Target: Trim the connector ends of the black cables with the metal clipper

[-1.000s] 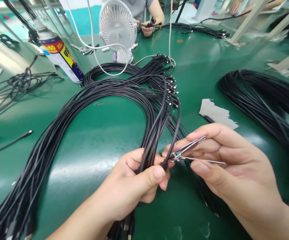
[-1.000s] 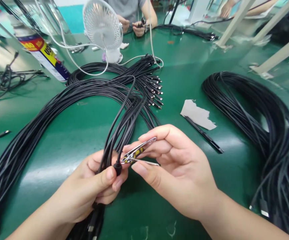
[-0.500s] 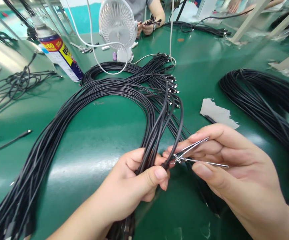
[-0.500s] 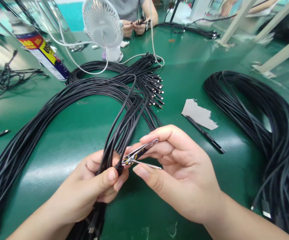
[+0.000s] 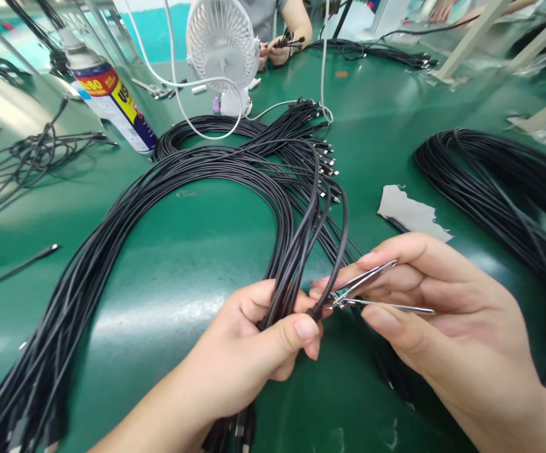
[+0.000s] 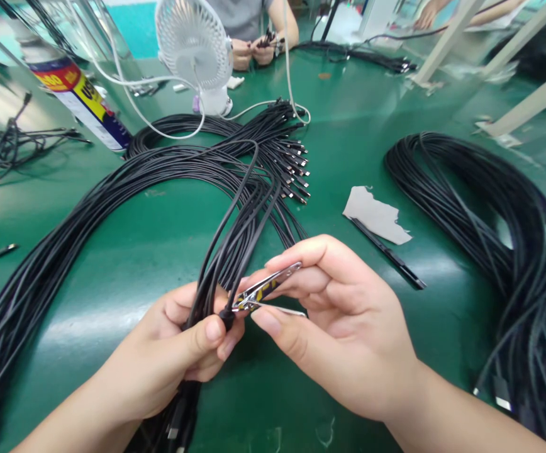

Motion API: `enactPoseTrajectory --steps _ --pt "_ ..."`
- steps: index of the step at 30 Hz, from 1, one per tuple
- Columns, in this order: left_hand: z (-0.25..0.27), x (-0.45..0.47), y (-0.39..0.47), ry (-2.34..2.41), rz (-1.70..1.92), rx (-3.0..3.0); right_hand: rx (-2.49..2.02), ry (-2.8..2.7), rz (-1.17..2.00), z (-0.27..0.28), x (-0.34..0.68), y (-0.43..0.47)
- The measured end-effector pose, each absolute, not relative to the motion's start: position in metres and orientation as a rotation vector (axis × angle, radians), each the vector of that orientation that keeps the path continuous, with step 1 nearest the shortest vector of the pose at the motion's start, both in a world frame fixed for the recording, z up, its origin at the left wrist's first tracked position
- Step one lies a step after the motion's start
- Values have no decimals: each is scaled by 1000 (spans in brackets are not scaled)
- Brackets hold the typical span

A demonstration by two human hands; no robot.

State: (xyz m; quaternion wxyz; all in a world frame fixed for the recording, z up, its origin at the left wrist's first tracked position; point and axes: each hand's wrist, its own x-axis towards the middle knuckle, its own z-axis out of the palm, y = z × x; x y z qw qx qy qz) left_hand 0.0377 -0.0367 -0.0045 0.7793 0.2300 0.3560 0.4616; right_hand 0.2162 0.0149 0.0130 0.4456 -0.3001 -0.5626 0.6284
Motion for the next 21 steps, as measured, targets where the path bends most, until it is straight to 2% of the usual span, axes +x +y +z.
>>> enactPoseTrajectory --steps 12,21 --pt "-7 42 -38 677 1015 426 -696 -1493 1371 6 220 9" --pt "-5 40 -37 715 1010 395 -675 -1295 1606 12 216 12"
